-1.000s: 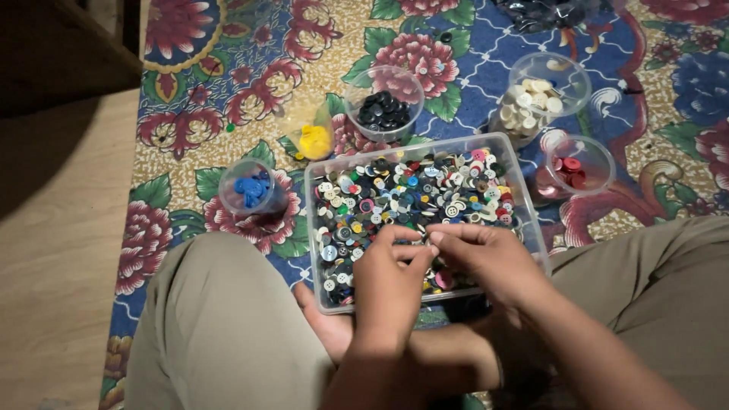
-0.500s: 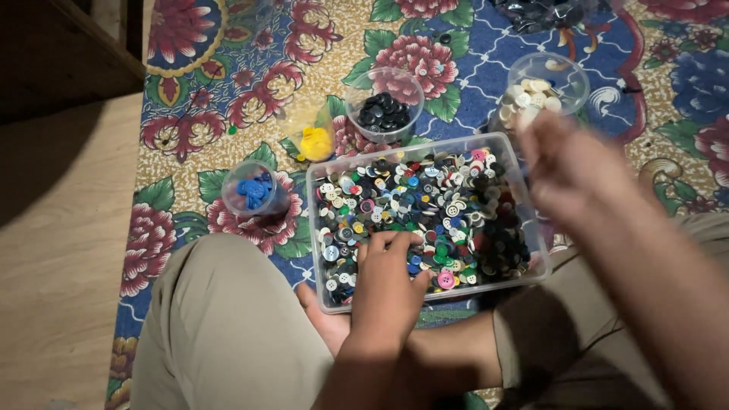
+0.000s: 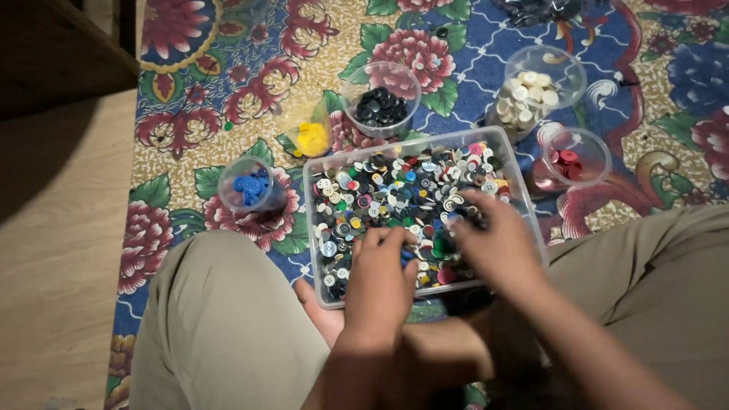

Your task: A person is sorting a large variety of buttons by color and type from a central tray into several smaller plastic containers while sitting on the floor.

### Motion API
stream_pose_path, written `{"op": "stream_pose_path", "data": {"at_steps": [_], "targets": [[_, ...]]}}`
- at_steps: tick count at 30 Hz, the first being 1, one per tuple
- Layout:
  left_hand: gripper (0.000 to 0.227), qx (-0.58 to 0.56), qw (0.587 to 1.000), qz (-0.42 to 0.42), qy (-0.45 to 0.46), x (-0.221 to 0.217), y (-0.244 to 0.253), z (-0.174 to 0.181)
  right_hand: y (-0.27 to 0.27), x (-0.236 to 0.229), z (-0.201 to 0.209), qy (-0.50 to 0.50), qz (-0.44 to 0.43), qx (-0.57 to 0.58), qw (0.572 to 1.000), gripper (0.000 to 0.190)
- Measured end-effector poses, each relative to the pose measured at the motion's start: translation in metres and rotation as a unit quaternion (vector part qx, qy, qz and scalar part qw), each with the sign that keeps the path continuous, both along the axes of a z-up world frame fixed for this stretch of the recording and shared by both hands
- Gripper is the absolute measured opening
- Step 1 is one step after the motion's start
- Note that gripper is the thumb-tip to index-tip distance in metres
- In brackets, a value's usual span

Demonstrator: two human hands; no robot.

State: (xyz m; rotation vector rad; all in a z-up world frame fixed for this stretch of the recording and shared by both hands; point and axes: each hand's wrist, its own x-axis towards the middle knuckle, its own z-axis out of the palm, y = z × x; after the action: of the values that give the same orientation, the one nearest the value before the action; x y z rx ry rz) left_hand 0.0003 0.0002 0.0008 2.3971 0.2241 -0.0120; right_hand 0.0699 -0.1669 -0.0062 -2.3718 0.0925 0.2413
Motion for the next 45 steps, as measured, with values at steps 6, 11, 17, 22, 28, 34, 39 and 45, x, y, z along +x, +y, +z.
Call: {"op": "stream_pose_path", "data": {"at_steps": [6,11,17,22,28,34,39,45], "targets": [[0.018,-0.035,0.992,0.039,0.113,0.006,0.011,0.013,0.014,-0.010,0.001,0.025,0.173,-0.079,0.981,0.056],[0.018,-0.041,0.990,0.061,0.122,0.005,0.019,0.005,-0.006,0.008,-0.012,-0.042,0.199,-0.093,0.975,0.033],[0.036,0.021,0.991,0.015,0.129,-0.003,0.009,0.026,-0.009,0.004,0.006,-0.108,0.199,-0.145,0.963,0.033],[0.040,0.075,0.986,-0.012,0.152,-0.011,-0.013,0.038,-0.002,-0.018,0.020,-0.044,0.260,-0.106,0.959,0.046],[0.033,0.031,0.987,0.019,0.157,-0.003,-0.009,0.028,-0.011,-0.012,0.004,-0.046,0.294,-0.160,0.941,0.043],[0.032,-0.001,0.984,0.038,0.175,0.005,-0.006,0.015,-0.018,-0.005,0.004,-0.029,0.305,-0.100,0.947,0.034],[0.028,0.010,0.995,0.018,0.097,-0.003,-0.007,0.010,-0.029,0.001,-0.009,-0.017,0.295,-0.144,0.945,0.028],[0.023,-0.019,0.997,0.041,0.058,-0.008,-0.005,0.001,-0.037,0.006,-0.017,-0.031,0.241,-0.160,0.957,0.018]]}}
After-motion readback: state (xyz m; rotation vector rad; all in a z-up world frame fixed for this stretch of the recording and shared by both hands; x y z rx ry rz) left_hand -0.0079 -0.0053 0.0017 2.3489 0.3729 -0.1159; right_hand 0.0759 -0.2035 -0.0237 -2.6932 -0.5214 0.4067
